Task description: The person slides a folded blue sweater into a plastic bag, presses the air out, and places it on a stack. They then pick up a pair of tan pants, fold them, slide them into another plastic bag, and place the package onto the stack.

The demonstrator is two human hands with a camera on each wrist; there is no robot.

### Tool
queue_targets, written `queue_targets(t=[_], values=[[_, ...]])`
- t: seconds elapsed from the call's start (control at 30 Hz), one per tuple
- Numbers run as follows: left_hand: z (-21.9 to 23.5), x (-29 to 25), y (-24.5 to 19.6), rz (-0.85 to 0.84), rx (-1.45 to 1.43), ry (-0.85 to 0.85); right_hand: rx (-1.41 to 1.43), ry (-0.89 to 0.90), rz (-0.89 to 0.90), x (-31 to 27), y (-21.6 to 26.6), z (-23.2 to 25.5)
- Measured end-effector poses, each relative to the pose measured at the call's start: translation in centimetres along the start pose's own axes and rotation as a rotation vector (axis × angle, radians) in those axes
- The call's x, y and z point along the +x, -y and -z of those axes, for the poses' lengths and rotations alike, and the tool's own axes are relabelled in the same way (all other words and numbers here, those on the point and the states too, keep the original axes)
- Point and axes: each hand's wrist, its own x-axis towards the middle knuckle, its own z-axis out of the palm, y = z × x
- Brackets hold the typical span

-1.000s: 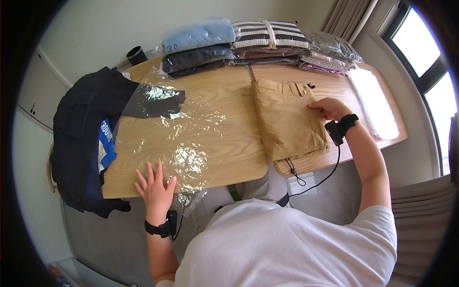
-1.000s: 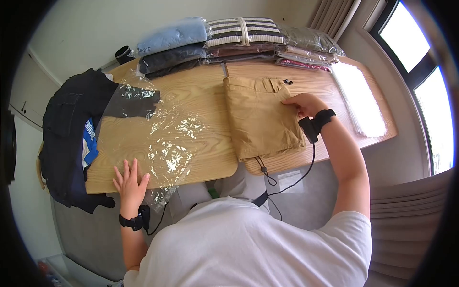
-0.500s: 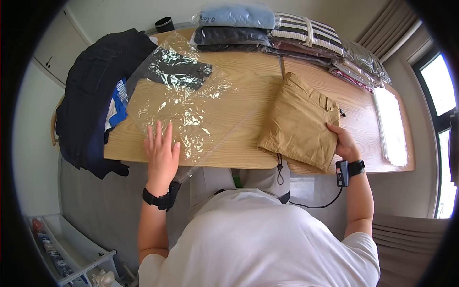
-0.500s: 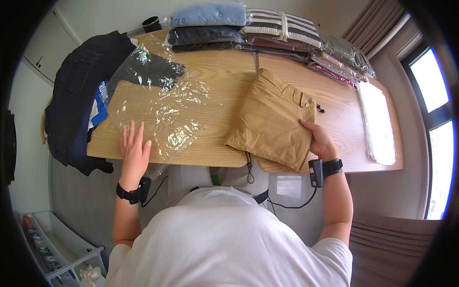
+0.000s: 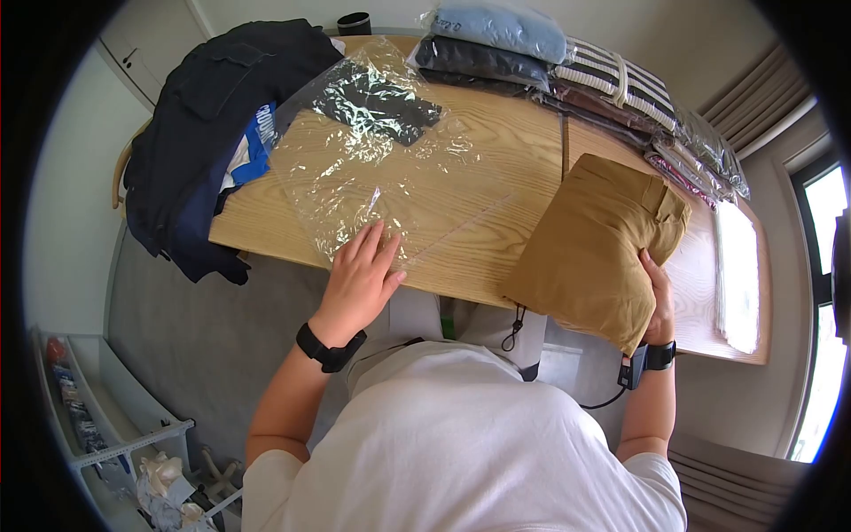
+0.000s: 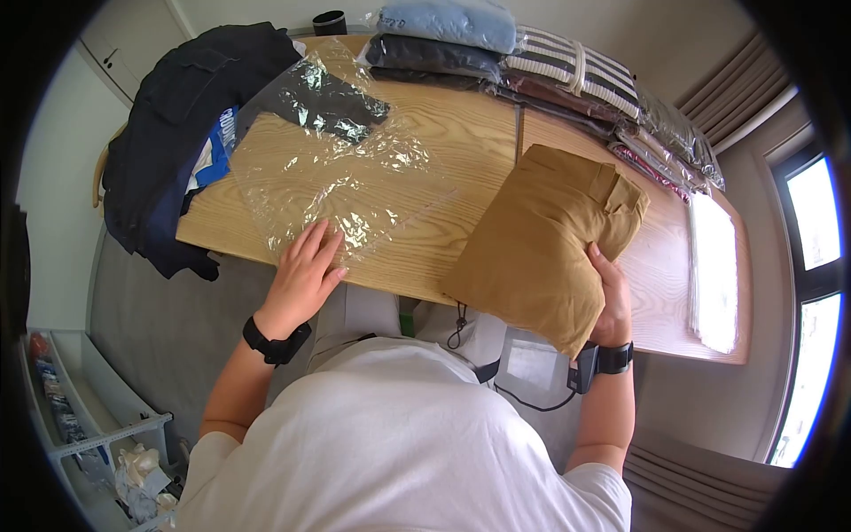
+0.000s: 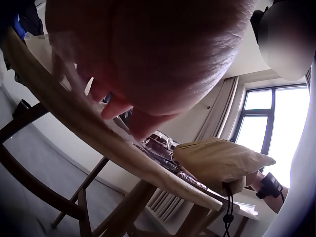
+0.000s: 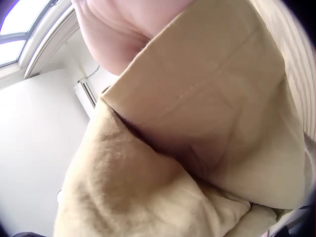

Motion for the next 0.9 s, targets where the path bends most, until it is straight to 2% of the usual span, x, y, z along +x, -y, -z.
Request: queue_targets(t=[0.1, 0.17, 0.27, 0.33, 0.4, 0.63, 0.7, 0.83, 0.9], values=[[0.1, 0.6, 0.2, 0.02, 0.011, 0.005, -0.004, 0.103, -0.016, -1.2, -0.4, -1.8], [-0.2, 0.7, 0.7, -0.031, 0.03, -0.07, -0.04, 0.175, 0.064, -1.5, -1.2, -2.3], [-0.1, 0.9, 0.9, -0.02, 0.072, -0.067, -0.048, 0.32, 0.02, -0.6, -3.0, -3.1], [-0.1, 1.0, 0.7, -0.013, 0.048, -0.082, -0.191, 0.275, -0.109, 1.2, -4.3, -3.1], [-0.2, 0.9, 0.7, -0.006, 0.025, -0.098, -0.262, 0.147, -0.268, 2.6, -6.0, -3.1], [-0.4, 1.0, 1.1, -0.03, 0.017, -0.089, -0.273, 0.093, -0.276, 4.1, -5.0, -2.9], [-0.1, 1.0, 1.1, -0.027, 0.013, -0.08, -0.177, 0.117, -0.365, 4.6, -5.0, -3.6], [0.4, 1.3, 0.9, 0.007, -0.054, -0.051, -0.246, 0.207, -0.438, 5.2, -5.6, -4.5], [0.3, 1.6, 0.9, 0.032, -0.085, -0.055, -0.303, 0.373, -0.381, 4.9, -6.1, -5.2]])
